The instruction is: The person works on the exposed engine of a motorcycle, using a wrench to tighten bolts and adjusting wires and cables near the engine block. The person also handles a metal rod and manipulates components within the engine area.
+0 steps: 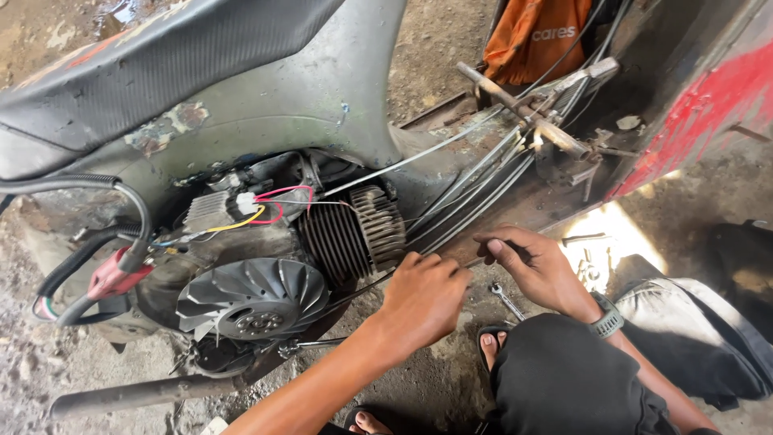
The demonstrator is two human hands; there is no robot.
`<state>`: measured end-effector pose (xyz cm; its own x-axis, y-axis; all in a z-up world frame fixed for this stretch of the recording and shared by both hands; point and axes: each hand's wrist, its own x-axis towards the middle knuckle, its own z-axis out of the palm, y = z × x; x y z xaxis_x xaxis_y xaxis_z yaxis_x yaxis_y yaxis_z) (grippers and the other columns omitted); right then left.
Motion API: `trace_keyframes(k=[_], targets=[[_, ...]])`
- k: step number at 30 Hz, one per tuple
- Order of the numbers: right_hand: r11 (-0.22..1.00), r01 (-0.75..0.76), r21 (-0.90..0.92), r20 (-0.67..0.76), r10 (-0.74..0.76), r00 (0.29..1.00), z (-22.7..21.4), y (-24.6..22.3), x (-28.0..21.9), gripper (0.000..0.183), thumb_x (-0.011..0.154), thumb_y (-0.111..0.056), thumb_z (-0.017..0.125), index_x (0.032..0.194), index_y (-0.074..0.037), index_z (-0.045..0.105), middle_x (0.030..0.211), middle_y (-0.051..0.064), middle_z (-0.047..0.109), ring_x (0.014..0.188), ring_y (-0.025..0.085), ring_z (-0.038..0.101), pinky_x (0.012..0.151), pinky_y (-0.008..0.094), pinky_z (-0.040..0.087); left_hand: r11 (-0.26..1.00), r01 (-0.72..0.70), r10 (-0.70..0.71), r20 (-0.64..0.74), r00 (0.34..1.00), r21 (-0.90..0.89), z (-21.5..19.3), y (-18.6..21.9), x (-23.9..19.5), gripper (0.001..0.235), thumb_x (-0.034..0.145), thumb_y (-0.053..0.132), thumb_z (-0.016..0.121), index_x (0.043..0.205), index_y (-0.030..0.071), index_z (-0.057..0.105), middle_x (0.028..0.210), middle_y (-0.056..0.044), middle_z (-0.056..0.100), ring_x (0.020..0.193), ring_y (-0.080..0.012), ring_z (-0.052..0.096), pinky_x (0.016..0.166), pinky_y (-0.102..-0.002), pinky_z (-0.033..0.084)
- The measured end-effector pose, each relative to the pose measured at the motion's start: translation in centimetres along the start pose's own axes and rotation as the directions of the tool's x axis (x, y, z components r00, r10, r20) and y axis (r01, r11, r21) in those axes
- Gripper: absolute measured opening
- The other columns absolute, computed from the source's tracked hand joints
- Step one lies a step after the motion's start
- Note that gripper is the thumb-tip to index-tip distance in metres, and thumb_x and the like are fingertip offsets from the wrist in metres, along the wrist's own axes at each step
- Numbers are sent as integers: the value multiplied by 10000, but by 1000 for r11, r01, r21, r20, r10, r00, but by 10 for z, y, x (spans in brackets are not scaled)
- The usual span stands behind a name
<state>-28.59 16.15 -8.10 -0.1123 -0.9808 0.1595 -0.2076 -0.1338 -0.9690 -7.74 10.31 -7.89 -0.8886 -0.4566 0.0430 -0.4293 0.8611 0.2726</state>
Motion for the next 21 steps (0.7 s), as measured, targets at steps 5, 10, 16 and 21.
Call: trace_keyframes(k=[5, 10, 16, 21], targets=[[1000, -19, -17, 15, 19, 1000, 4, 7, -3, 253, 1021, -143, 589, 1139, -48, 791, 834, 137, 755, 806, 224, 744, 742, 356, 599, 1000, -2, 3, -31, 1000, 29, 0, 4, -8, 160, 950, 169, 593, 974, 91, 730, 893, -108, 715, 870, -304, 717, 815, -454, 512], [995, -34, -91, 27, 37, 999, 9, 2, 0, 246, 1023, -150, 596, 1147, -72, 794, 803, 115, 736, 773, 187, 679, 732, 368, 582, 1000, 10, -9, -27, 1000, 25, -18, 1, -9, 161, 959, 138, 589, 985, 73, 733, 897, -128, 723, 885, -322, 722, 824, -462, 517], [991, -41, -126, 23, 44, 999, 12, 3, 1, 230, 1024, -161, 606, 1114, -90, 805, 776, 104, 748, 761, 180, 659, 727, 365, 571, 1000, 17, -16, -47, 999, 12, -21, 3, -10, 156, 987, 96, 582, 991, 46, 730, 890, -146, 725, 899, -340, 730, 842, -477, 529], [989, -56, -139, 0, 56, 998, 16, -7, 3, 223, 1023, -167, 611, 1090, -94, 811, 761, 113, 743, 745, 191, 659, 712, 384, 573, 1000, 24, -24, -39, 999, -7, -20, 0, -8, 128, 898, 83, 583, 849, 74, 701, 826, -116, 708, 821, -321, 710, 811, -462, 510]])
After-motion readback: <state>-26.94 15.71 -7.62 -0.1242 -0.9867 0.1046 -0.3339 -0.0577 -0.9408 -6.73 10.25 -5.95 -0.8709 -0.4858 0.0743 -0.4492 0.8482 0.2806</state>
